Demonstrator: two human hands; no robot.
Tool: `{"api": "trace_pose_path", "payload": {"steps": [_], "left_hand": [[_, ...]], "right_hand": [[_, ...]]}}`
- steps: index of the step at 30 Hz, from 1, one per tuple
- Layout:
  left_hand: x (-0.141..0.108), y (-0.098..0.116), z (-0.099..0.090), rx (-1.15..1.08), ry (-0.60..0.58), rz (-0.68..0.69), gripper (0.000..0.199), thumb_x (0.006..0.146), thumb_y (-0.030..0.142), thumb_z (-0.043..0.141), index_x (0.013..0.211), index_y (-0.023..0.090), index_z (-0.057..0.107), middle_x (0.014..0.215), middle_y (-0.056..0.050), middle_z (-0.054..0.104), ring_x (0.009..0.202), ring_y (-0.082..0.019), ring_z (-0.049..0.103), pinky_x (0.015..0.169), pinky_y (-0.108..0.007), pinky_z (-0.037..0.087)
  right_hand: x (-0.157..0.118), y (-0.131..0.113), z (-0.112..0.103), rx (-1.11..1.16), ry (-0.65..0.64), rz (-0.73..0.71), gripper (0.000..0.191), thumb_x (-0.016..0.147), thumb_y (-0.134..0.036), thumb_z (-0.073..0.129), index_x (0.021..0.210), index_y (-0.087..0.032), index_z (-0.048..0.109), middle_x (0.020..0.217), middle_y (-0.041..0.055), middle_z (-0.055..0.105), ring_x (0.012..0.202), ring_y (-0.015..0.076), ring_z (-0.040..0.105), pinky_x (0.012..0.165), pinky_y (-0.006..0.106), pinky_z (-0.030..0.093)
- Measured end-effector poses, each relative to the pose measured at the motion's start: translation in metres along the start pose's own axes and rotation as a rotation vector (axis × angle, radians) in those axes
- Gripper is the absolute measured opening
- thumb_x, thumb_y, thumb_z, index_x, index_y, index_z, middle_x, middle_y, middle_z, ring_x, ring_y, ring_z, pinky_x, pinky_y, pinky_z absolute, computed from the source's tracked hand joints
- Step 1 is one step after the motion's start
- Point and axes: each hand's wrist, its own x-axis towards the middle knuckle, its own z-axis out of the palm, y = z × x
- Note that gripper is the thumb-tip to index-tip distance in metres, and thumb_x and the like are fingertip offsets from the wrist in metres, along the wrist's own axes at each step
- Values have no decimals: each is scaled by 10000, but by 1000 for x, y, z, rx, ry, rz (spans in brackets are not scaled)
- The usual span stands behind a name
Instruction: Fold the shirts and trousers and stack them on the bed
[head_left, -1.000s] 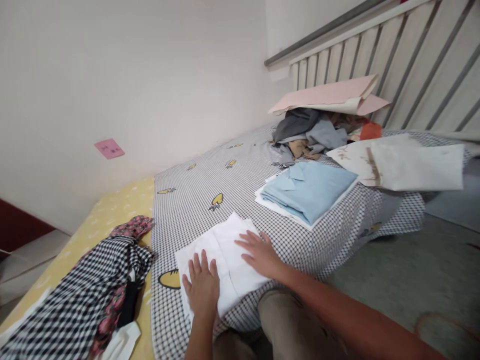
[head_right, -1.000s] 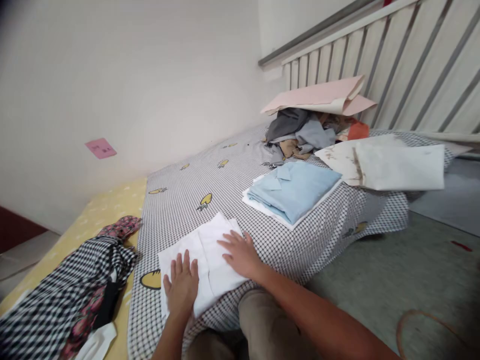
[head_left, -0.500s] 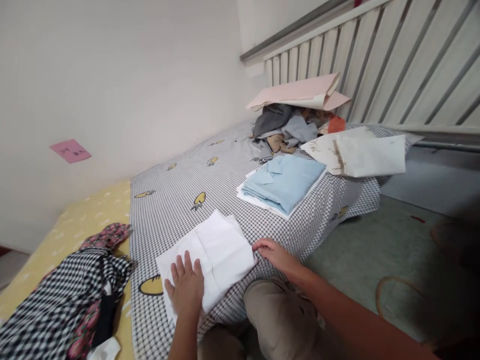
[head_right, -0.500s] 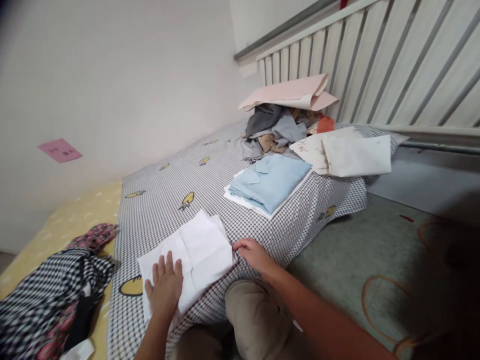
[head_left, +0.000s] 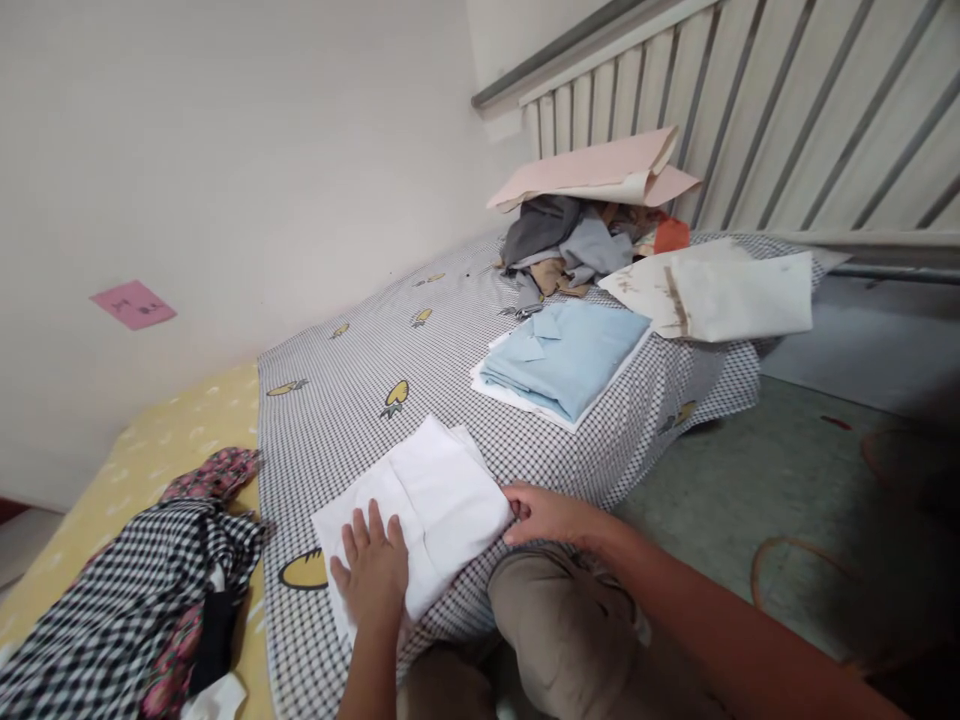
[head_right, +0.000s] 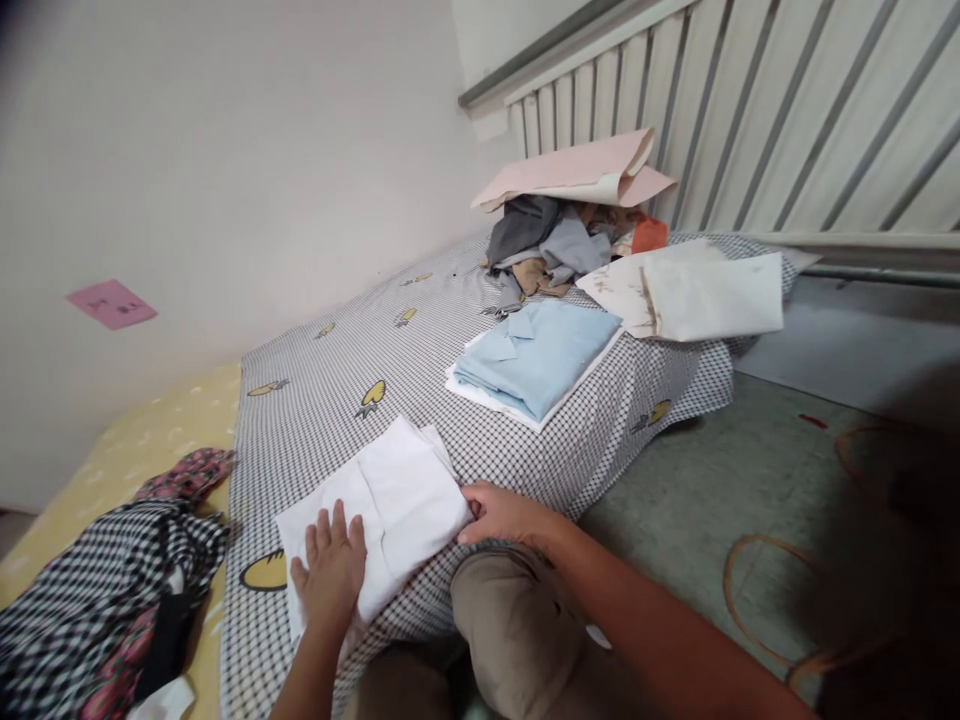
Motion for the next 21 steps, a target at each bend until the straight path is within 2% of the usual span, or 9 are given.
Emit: {"api": "trace_pose_path", "payload": {"steps": [4,8,11,14,17,21], "left_hand": [[0,1,-1,2,-4,-3,675,1012,519,136,1603,232,290,1698,-72,250,1574,-298,190,1255,-617,159],[0,2,-2,5,-19,-23,666,1012,519,151,1605,246,285,1701,-62,242,1578,-281,178,1264,-593,143],[0,1,1,7,-2,-16,667,1012,519,159,1603,240,290,1698,-66,252,1576,-286,188,1261,-601,147],[0,-2,4,4,24,1,664,1014,516,160,1596,234,310,1692,-70,271,1572,-294,200,1257,-610,158],[0,-2,5,-4,25,-3,657,1015,510,168,1594,237,317,1688,-72,277,1572,-293,200,1257,-611,161],[-2,-1,5,9,35,-6,642,1017,502,194,1593,249,318,1686,-67,282,1570,-286,210,1261,-599,168]], "right_hand": [[-5,-1,4,128,11,14,378,576,-229,777,944,-182,704,806,-50,601,743,136,498,675,248,407],[-4,7,11,156,46,33,264,709,-360,723,899,-184,672,738,-45,582,713,139,505,669,258,399],[-3,12,14,38,146,62,211,786,-401,642,759,-195,606,661,-53,503,660,129,459,624,253,342],[-4,10,17,-104,249,68,286,789,-410,630,646,-214,479,620,-65,423,635,122,412,603,254,285],[-5,2,22,-315,355,105,365,782,-408,663,607,-224,401,593,-67,412,609,119,394,587,265,224],[-7,0,26,-596,449,180,367,809,-351,659,600,-223,386,571,-52,433,582,123,377,577,295,151]]}}
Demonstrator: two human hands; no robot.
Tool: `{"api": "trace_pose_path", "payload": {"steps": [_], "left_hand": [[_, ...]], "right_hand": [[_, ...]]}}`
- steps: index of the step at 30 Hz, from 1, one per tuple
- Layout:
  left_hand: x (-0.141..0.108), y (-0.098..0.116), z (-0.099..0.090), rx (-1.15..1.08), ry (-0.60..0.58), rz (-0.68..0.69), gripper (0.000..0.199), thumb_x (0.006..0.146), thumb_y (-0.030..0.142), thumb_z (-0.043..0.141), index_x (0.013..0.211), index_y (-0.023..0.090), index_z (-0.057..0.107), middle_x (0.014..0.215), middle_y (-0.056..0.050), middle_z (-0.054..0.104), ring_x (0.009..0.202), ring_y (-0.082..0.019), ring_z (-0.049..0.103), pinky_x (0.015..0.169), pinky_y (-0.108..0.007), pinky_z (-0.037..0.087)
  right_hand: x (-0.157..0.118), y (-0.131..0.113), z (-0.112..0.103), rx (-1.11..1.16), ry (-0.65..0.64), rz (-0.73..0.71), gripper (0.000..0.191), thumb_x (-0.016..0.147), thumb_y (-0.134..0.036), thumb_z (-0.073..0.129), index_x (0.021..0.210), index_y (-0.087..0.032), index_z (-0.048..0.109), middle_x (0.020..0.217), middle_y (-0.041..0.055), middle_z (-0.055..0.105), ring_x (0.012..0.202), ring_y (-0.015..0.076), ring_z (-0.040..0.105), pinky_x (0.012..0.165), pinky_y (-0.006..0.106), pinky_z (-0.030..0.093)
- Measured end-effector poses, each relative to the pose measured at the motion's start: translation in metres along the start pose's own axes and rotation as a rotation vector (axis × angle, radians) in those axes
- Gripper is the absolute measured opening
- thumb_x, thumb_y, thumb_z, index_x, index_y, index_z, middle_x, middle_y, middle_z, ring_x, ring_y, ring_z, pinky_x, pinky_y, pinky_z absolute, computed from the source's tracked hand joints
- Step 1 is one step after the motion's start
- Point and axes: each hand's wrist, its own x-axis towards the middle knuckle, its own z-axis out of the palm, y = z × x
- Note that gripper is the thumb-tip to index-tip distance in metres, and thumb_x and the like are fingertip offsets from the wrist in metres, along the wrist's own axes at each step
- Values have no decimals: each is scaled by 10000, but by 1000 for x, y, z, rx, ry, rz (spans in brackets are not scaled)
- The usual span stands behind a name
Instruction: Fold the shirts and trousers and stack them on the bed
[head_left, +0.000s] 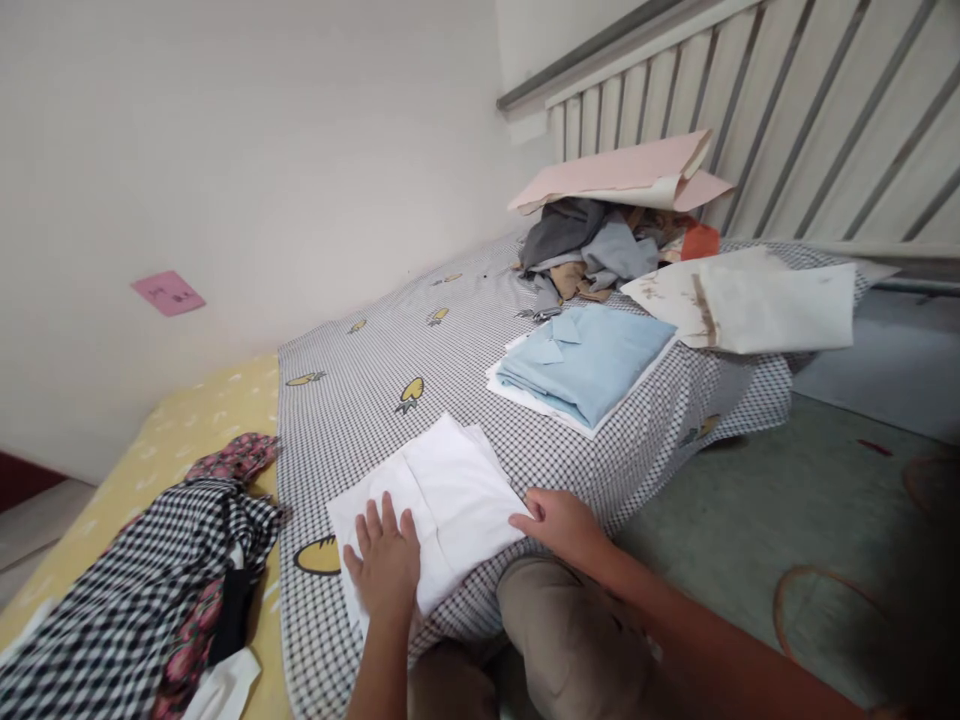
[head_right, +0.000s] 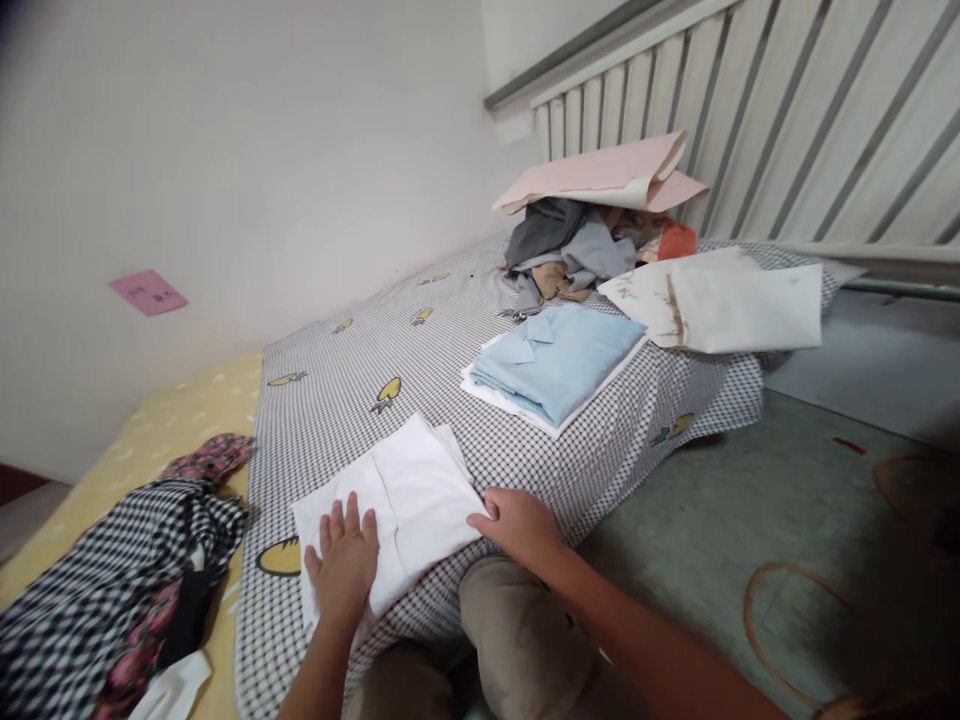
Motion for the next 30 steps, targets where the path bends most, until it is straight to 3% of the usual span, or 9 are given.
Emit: {"api": "trace_pose_path", "payload": {"steps": [4,6,9,13,16,20,26,28,30], "left_hand": [[-2,0,0,22,18,16,624,1021,476,213,1584,241,342,1673,-79,308,1560,-301,240,1248,-618,204],[-2,0,0,40,13,18,619,1023,470,219,1586,242,337,1675,-75,301,1562,-301,233,1248,-621,202],[-3,1,-1,75,-10,16,618,1027,468,215,1596,241,304,1685,-65,266,1568,-297,210,1255,-616,185],[-4,1,-1,99,-32,9,616,1035,467,201,1607,246,256,1693,-57,237,1574,-286,184,1258,-603,186],[-5,0,0,100,-26,14,611,1035,465,217,1607,253,252,1694,-51,230,1576,-284,174,1259,-593,194],[-4,0,3,87,9,15,595,1031,445,253,1595,259,291,1678,-54,273,1566,-288,213,1258,-598,199],[-5,2,4,67,1,-4,587,1025,436,298,1589,271,301,1675,-48,270,1565,-287,219,1262,-600,183],[-6,3,3,57,1,-3,585,1026,431,300,1588,270,301,1676,-45,263,1567,-288,211,1265,-596,175],[-8,3,3,49,6,-2,581,1028,428,295,1588,273,300,1677,-38,253,1568,-288,204,1268,-594,165]], "right_hand": [[0,14,-4,-203,159,38,317,855,-263,563,590,-232,391,555,-36,417,556,144,338,571,315,150],[-1,12,-9,-213,276,-57,228,872,-255,542,651,-238,492,639,-10,525,619,164,449,603,306,259],[-4,-19,-9,-188,397,-309,153,903,-221,524,955,-228,668,1011,82,687,975,246,602,873,376,397],[-4,-83,20,-208,267,-548,470,972,-336,547,1440,-285,551,1527,99,516,1420,335,394,1193,550,179],[5,-102,50,-233,51,-601,563,995,-499,511,1536,-353,450,1643,34,389,1531,348,233,1233,604,69],[18,-63,66,-309,-8,-530,508,1023,-528,421,1508,-389,488,1614,4,442,1536,336,245,1227,651,71],[25,40,36,-550,230,-434,521,995,-388,460,1515,-369,484,1586,35,479,1496,367,332,1171,723,143],[31,49,23,-595,268,-370,490,998,-391,436,1477,-360,536,1559,47,516,1468,373,378,1152,732,175],[38,32,12,-596,329,-298,491,1002,-379,404,1463,-309,557,1556,91,513,1444,383,407,1130,731,218]]}}
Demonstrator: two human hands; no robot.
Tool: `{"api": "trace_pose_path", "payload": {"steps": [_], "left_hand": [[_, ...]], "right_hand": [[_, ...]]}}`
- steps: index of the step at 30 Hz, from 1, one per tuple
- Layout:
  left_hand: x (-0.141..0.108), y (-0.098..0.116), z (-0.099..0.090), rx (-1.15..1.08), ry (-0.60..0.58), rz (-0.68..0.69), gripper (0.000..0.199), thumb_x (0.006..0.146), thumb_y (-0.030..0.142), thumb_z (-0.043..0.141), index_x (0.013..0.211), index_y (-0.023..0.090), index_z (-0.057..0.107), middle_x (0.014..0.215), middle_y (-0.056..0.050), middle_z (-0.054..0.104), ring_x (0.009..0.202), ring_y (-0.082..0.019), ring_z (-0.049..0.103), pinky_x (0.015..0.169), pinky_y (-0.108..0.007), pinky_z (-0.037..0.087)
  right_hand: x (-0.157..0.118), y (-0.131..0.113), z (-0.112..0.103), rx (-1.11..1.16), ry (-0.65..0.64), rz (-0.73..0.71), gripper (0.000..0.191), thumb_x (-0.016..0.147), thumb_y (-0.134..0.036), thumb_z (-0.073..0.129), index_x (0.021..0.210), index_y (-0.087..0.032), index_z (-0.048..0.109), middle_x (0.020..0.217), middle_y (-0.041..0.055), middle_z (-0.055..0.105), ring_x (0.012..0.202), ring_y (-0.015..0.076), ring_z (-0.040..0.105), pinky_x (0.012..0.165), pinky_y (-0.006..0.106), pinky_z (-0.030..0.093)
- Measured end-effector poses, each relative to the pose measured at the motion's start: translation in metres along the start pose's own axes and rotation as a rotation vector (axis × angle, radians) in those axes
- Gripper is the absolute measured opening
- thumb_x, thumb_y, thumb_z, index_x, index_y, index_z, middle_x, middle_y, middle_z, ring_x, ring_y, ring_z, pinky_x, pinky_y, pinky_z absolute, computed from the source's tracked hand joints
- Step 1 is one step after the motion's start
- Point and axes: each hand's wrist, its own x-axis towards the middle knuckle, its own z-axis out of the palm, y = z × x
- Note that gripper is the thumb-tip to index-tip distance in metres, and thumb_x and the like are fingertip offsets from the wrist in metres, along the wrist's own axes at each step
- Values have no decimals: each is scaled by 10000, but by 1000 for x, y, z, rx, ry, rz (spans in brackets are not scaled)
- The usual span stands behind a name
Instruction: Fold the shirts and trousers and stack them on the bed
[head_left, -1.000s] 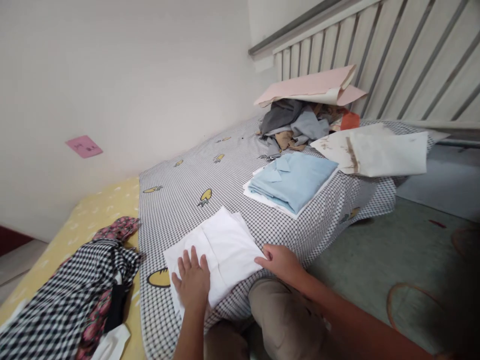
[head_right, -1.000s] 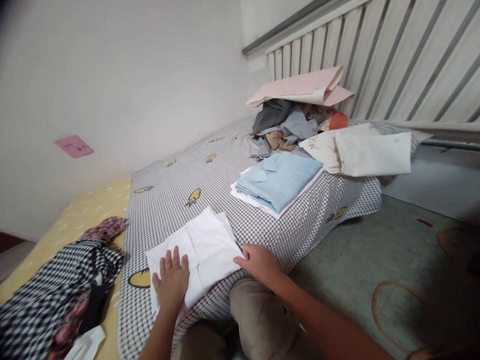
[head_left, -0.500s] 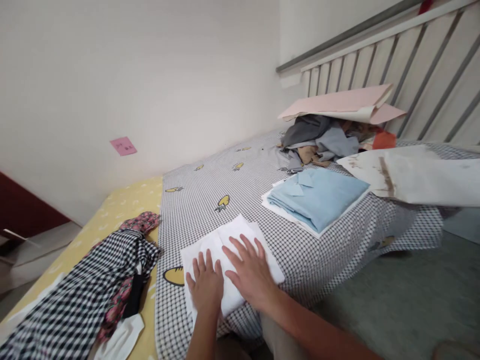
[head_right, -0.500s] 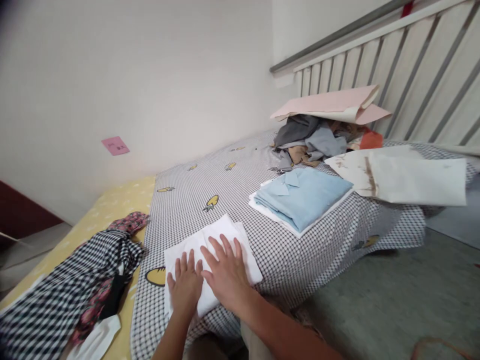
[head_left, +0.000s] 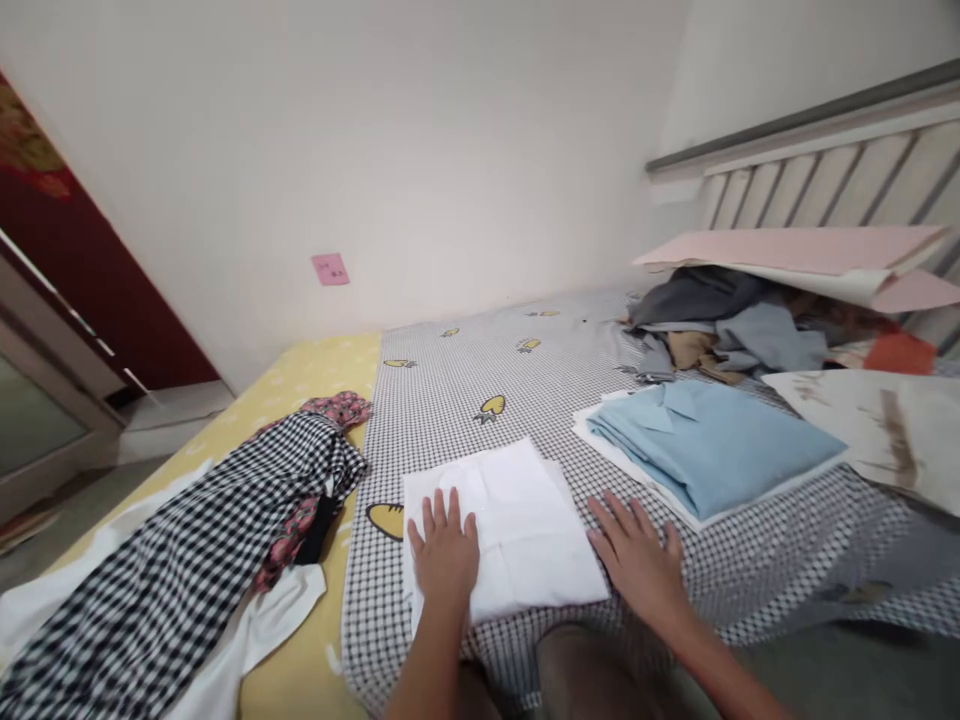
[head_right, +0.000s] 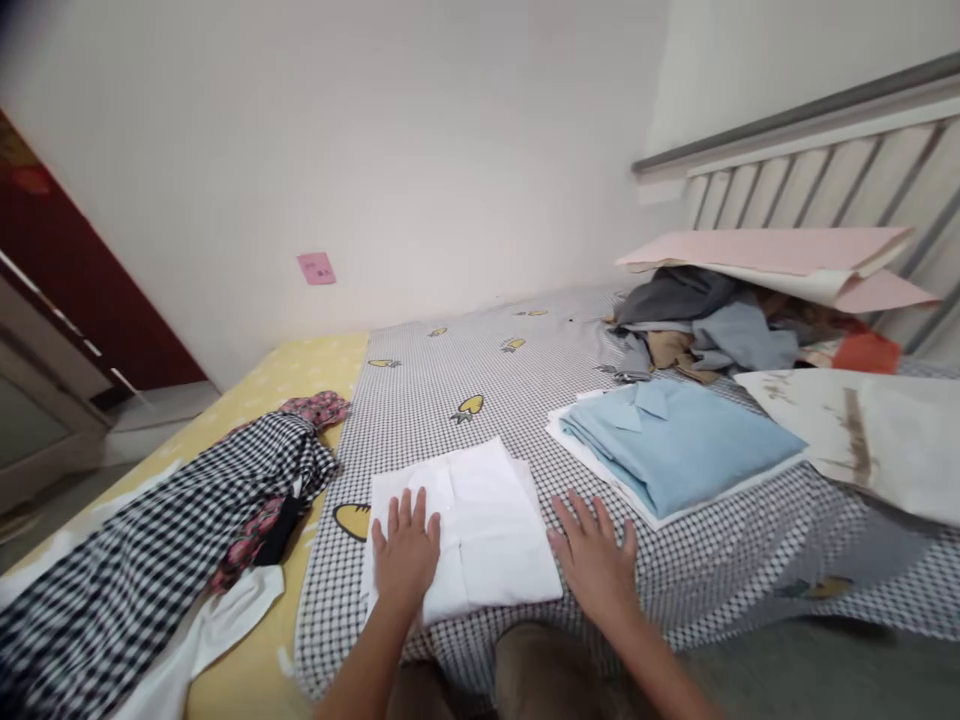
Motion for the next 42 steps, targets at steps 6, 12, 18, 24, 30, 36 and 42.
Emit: {"api": "trace_pose_path", "payload": {"steps": [6,12,18,24,30,36,42], "left_hand": [[-2,-1,4,-8,21,6,578,1029,425,312,1586,271,304,1674,-35,257,1567,-296,211,1267,-603,173],[0,-3,9,-17,31,11,570,1024,417,335,1578,284,321,1667,-30,271,1563,-295,220,1267,-608,182],[0,-1,6,1,28,16,565,1022,384,350,1577,280,321,1667,-32,271,1562,-298,223,1262,-617,185],[-1,-1,3,-72,3,16,588,1018,418,344,1585,264,320,1678,-50,263,1569,-306,204,1269,-620,147],[1,-3,-1,-211,-93,3,630,1010,443,310,1606,240,280,1709,-57,172,1592,-300,90,1272,-610,-6],[10,-32,-17,-484,-219,22,620,907,397,543,1503,239,478,1681,-80,287,1580,-288,173,1272,-590,53],[-26,-95,-25,-840,14,-190,445,813,204,587,1251,175,653,1472,-145,599,1402,-255,514,1228,-444,312]], "right_hand": [[67,-104,-43,190,131,-256,545,1029,-328,359,1569,-279,408,1642,91,382,1532,344,245,1209,649,133],[94,-133,12,150,-206,-238,547,1041,-433,379,1578,-332,389,1656,38,367,1538,376,225,1199,687,138],[94,-111,32,40,-340,-131,604,1044,-517,285,1620,-333,279,1690,-11,274,1560,334,184,1227,639,141],[61,-62,23,-40,-265,-141,559,1039,-492,312,1579,-363,381,1670,-26,323,1539,338,250,1215,633,178],[28,-22,22,-39,-142,-184,526,1034,-440,337,1542,-361,450,1634,-10,406,1519,313,301,1216,588,190],[29,-27,19,26,-152,-156,529,1021,-440,361,1527,-335,476,1624,20,427,1518,312,304,1212,590,181],[54,-13,8,334,-245,11,609,995,-462,272,1539,-246,441,1572,99,489,1464,285,413,1162,586,320]]}}
